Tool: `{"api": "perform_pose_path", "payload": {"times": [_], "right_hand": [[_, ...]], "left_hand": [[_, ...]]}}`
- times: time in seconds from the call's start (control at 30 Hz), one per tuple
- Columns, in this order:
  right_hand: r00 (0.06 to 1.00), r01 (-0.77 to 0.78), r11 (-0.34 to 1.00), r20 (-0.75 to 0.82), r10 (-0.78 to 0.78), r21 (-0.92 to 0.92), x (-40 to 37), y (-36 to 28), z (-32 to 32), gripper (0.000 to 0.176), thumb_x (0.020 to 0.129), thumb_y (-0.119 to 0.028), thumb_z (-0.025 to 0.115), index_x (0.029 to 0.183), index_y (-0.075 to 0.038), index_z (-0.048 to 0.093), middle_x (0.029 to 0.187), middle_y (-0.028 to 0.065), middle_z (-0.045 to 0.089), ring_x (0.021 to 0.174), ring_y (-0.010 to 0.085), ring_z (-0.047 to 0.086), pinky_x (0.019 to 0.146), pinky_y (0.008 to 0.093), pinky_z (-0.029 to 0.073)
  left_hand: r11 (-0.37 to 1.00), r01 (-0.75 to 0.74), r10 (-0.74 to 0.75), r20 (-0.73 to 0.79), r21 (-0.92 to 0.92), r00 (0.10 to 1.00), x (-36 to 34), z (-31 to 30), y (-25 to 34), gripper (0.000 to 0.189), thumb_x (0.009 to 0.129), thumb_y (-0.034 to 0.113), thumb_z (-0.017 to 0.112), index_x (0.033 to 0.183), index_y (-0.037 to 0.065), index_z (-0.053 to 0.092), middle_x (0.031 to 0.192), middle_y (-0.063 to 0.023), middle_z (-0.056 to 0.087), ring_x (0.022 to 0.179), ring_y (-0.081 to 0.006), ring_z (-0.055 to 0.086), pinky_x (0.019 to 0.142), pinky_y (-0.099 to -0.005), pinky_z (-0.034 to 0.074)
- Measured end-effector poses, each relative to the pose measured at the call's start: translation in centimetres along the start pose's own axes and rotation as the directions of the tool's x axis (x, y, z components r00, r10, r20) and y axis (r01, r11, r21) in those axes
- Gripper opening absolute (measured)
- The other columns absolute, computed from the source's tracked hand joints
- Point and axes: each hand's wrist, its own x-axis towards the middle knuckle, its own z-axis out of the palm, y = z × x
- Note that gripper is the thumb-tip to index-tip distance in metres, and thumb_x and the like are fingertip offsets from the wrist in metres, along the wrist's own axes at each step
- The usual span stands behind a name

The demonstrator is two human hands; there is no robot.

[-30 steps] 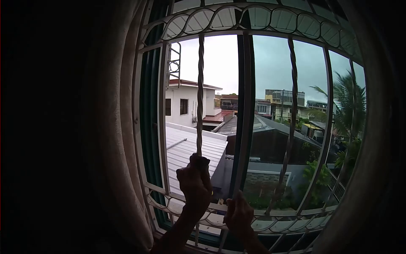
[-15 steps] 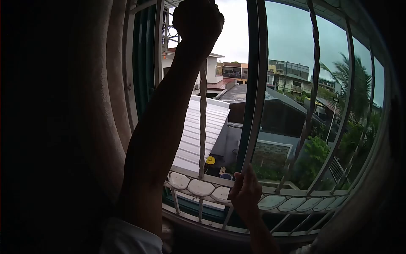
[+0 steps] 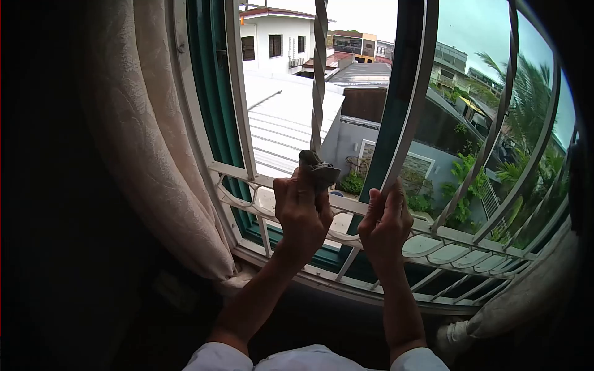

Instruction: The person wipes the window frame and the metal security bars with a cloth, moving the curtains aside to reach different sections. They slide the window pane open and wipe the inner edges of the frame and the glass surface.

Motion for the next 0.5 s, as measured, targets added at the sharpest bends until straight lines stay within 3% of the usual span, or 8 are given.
{"api": "perform_pose_path", "payload": {"times": [0.03,0.1,0.2,0.23,0.3,0.4,0.47,0.5], "right_hand": [[1.000,0.003,1.000,-0.007,-0.003,0.021,0.0,0.0,0.0,0.038,0.098,-0.003,0.059,0.132,0.012,0.050,0.097,0.0271,0.067,0.077,0.0376,0.072,0.061,0.0427,0.058],[1.000,0.003,0.999,0.019,-0.004,0.032,0.0,0.2,-0.2,0.039,0.098,-0.003,0.059,0.133,0.012,0.050,0.097,0.0272,0.067,0.077,0.0375,0.072,0.061,0.0429,0.058],[0.999,-0.004,0.999,0.032,0.002,0.049,-0.2,0.4,-0.3,0.040,0.099,-0.005,0.059,0.134,0.011,0.048,0.097,0.0281,0.066,0.077,0.0388,0.071,0.061,0.0441,0.057],[0.999,-0.019,1.000,0.030,0.018,0.024,-0.2,0.2,-0.3,0.041,0.099,-0.005,0.058,0.135,0.011,0.048,0.097,0.0284,0.066,0.077,0.0396,0.071,0.061,0.0447,0.056],[1.000,0.003,0.999,0.010,-0.002,-0.038,-0.1,0.0,-0.2,0.040,0.100,-0.006,0.057,0.134,0.012,0.047,0.097,0.0289,0.065,0.077,0.0415,0.069,0.061,0.0458,0.054],[1.000,0.018,0.999,-0.012,-0.019,-0.049,-0.3,0.3,0.1,0.038,0.100,-0.006,0.056,0.132,0.011,0.048,0.097,0.0275,0.065,0.075,0.0409,0.068,0.061,0.0462,0.054],[0.999,0.025,0.999,-0.023,-0.026,-0.032,-0.4,0.5,0.3,0.038,0.099,-0.005,0.055,0.133,0.011,0.048,0.098,0.0274,0.064,0.075,0.0424,0.067,0.062,0.0477,0.053],[0.999,0.029,0.998,-0.024,-0.031,-0.055,-0.5,0.6,0.4,0.038,0.099,-0.005,0.054,0.133,0.011,0.047,0.096,0.0267,0.063,0.074,0.0429,0.066,0.063,0.0491,0.052]], "left_hand": [[1.000,0.009,-0.009,-0.005,0.011,1.000,-0.1,-0.6,-0.1,0.036,0.083,0.001,0.073,0.117,-0.007,0.065,0.087,-0.0155,0.064,0.079,-0.0287,0.056,0.070,-0.0406,0.046],[0.978,0.105,-0.091,0.084,-0.181,0.992,0.2,-2.1,-0.8,0.032,0.086,0.003,0.074,0.115,-0.004,0.066,0.092,-0.0169,0.064,0.084,-0.0295,0.059,0.073,-0.0414,0.048],[0.973,0.195,-0.220,-0.236,-0.123,0.947,-0.6,-4.4,-2.8,0.028,0.095,0.008,0.069,0.120,-0.004,0.063,0.104,-0.0175,0.065,0.093,-0.0327,0.061,0.080,-0.0436,0.050],[0.975,0.187,-0.211,-0.235,-0.119,0.949,-0.7,-4.2,-4.2,0.028,0.095,0.008,0.069,0.120,-0.004,0.063,0.104,-0.0175,0.065,0.093,-0.0327,0.061,0.080,-0.0436,0.050],[0.946,0.148,-0.125,-0.098,0.290,0.987,-0.5,-3.2,-7.3,0.032,0.096,0.008,0.068,0.125,-0.005,0.061,0.109,-0.0198,0.065,0.099,-0.0335,0.060,0.081,-0.0426,0.051],[0.972,0.117,-0.097,-0.110,0.203,0.989,1.8,-1.4,-8.4,0.054,0.095,0.008,0.069,0.139,-0.013,0.046,0.120,-0.0254,0.058,0.103,-0.0369,0.053,0.085,-0.0461,0.048],[0.982,0.049,-0.018,-0.165,0.184,0.986,6.0,-0.7,-8.3,0.054,0.092,0.003,0.070,0.139,-0.012,0.047,0.118,-0.0234,0.059,0.100,-0.0362,0.053,0.084,-0.0461,0.047],[0.975,0.037,0.007,-0.198,0.219,0.980,8.7,-0.7,-8.1,0.046,0.095,0.008,0.068,0.134,-0.010,0.052,0.114,-0.0213,0.062,0.101,-0.0341,0.056,0.083,-0.0442,0.050]]}}
